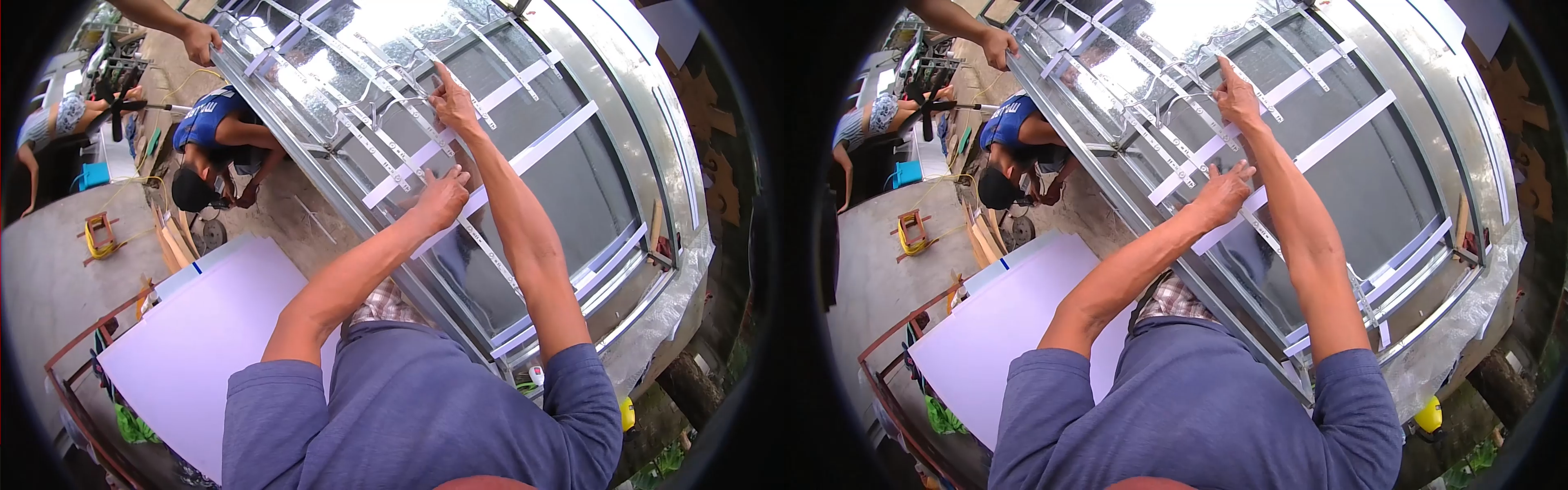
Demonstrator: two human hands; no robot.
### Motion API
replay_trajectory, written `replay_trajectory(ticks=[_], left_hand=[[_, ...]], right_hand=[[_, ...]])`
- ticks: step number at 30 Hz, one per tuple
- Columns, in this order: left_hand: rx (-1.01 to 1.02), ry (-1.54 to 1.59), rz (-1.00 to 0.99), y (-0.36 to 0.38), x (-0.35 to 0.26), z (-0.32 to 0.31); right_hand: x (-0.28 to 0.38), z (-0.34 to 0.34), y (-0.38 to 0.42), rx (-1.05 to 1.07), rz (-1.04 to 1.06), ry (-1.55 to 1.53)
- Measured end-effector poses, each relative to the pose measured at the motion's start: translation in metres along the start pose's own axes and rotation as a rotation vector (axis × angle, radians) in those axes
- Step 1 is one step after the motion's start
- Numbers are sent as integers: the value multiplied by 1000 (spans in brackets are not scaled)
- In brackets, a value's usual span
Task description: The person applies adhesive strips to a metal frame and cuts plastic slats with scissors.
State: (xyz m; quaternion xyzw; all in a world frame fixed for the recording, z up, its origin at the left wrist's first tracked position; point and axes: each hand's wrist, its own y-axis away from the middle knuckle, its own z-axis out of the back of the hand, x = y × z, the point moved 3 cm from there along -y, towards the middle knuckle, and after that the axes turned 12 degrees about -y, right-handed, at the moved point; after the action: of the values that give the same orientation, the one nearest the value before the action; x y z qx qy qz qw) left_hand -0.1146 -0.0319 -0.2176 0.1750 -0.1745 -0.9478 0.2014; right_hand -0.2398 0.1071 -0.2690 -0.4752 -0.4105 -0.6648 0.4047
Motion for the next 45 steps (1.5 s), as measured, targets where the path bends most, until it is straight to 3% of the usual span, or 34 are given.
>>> replay_trajectory(ticks=[4, 7, 13, 16, 19, 22, 23, 24, 28, 30, 32, 36, 40, 43, 45], left_hand=[[-17, 13, -2, 1, 0, -1], [-53, 33, 8, 1, 0, -3], [-59, 24, -2, 0, 1, -5], [-23, -36, 28, -2, -1, -5], [-119, 28, 36, 0, -2, -9], [25, 206, 62, -1, -1, -1], [-25, 120, 47, -6, 0, -12], [-77, 31, 34, -14, 5, -37], [-143, -60, 7, -13, 7, -47], [-231, 545, -31, -13, 9, -47], [-286, 893, -25, -13, 12, -53], [-396, 997, -13, -10, 15, -56], [-425, 618, 5, -6, 10, -49], [-321, 730, 10, -11, 12, -49], [-404, 866, -44, -12, 14, -54]], right_hand=[[8, -1, 6, -7, 64, 57], [12, -3, 10, 99, 211, 268], [-1, -7, 8, 112, 295, 322], [7, -7, 17, 35, 326, 337], [30, -7, 38, -203, 601, 493], [52, -15, 65, -260, 705, 527], [52, -23, 74, -162, 745, 455], [49, -31, 79, 58, 698, 461], [44, -49, 75, 281, 497, 582], [47, -55, 74, 366, 361, 622], [51, -63, 73, 425, 224, 638], [36, -71, 67, 335, 146, 511], [32, -70, 66, 246, 161, 478], [31, -68, 65, 270, 156, 478], [33, -69, 66, 246, 180, 470]])
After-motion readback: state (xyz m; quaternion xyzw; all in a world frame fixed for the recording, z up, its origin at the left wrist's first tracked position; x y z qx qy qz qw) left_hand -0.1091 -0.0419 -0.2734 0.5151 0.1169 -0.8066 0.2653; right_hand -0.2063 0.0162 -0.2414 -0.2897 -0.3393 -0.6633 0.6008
